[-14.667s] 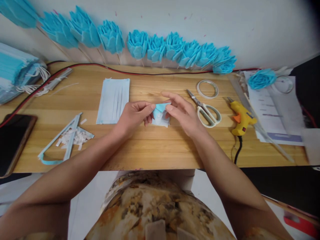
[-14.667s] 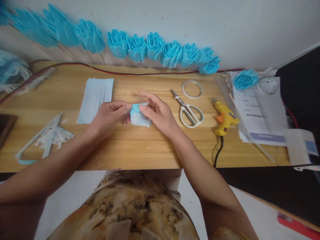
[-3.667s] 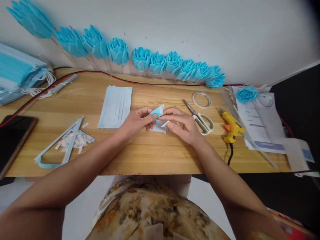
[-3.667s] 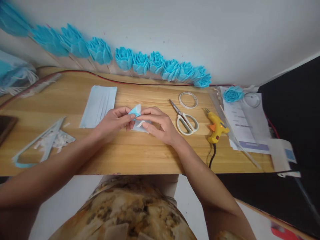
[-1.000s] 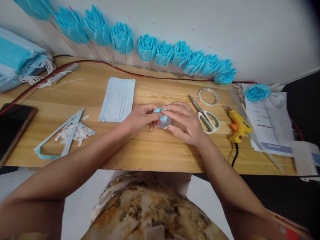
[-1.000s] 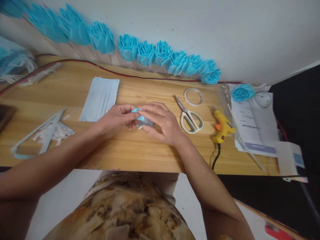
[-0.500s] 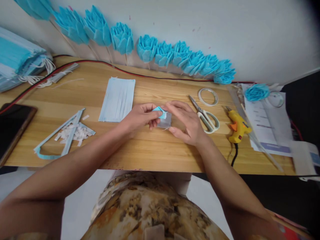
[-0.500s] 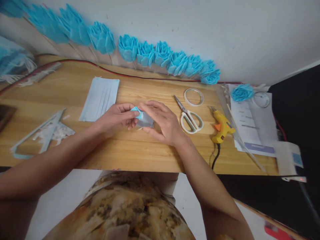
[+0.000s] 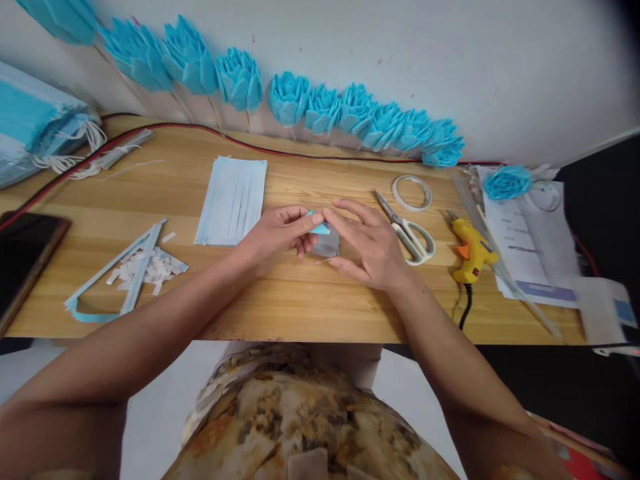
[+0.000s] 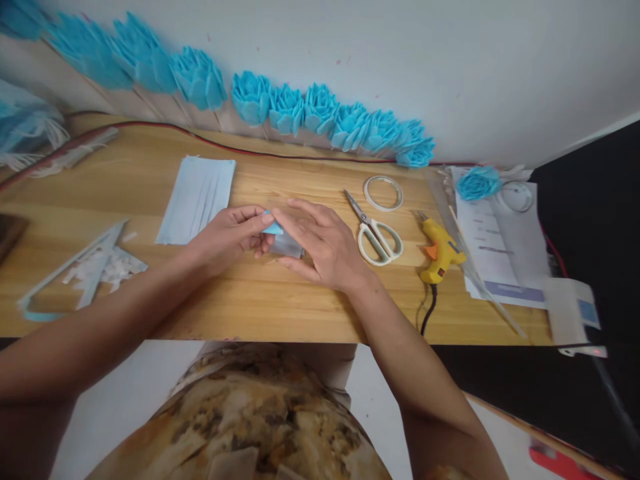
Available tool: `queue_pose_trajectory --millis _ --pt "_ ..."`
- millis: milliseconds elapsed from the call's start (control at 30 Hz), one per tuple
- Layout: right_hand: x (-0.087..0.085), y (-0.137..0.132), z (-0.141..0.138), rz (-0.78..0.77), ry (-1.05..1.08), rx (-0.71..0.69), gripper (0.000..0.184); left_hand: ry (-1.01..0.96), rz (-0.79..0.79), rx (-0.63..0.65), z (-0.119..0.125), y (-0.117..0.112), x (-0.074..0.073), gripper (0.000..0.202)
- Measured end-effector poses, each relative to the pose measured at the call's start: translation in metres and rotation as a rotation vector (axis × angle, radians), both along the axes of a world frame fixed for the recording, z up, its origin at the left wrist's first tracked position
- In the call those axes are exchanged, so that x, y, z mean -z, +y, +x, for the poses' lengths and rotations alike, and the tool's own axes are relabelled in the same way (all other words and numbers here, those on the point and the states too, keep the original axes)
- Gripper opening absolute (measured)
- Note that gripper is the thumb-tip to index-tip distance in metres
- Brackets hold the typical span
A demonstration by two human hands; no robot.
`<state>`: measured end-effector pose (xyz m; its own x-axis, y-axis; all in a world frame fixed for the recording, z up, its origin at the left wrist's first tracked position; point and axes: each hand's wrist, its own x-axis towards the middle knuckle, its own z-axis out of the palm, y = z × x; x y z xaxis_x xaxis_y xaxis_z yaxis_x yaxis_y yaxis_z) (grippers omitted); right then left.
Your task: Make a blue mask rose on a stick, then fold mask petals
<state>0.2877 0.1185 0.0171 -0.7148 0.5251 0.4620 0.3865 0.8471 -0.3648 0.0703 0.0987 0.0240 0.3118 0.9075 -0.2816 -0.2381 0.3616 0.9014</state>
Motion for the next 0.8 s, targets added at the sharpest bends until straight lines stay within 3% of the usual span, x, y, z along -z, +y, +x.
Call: queue_pose_trajectory --millis 200,367,467,633,800 --pt "-0.001 -0.001 -0.002 -0.067 0.103 -0.012 0.061 0.009 0.045 -0.020 -0.003 0.000 0.005 0.029" --pt "-0.005 -0.005 -0.002 -0.368 0.355 0.184 0.041 0.043 0.142 -0.077 -0.004 0.001 0.006 0.030" --pt "-0.009 -0.007 -0.004 -0.564 0.382 0.263 0.034 0.065 0.213 -0.115 -0.004 0.002 0.007 0.031" --pt "-0.020 -0.012 -0.009 -0.710 0.388 0.203 0.036 0.051 0.251 -0.154 -0.006 0.003 0.008 0.033" --pt "-0.021 -0.010 -0.020 -0.834 0.611 0.263 0.046 0.043 0.224 -0.147 -0.005 0.003 0.008 0.036"
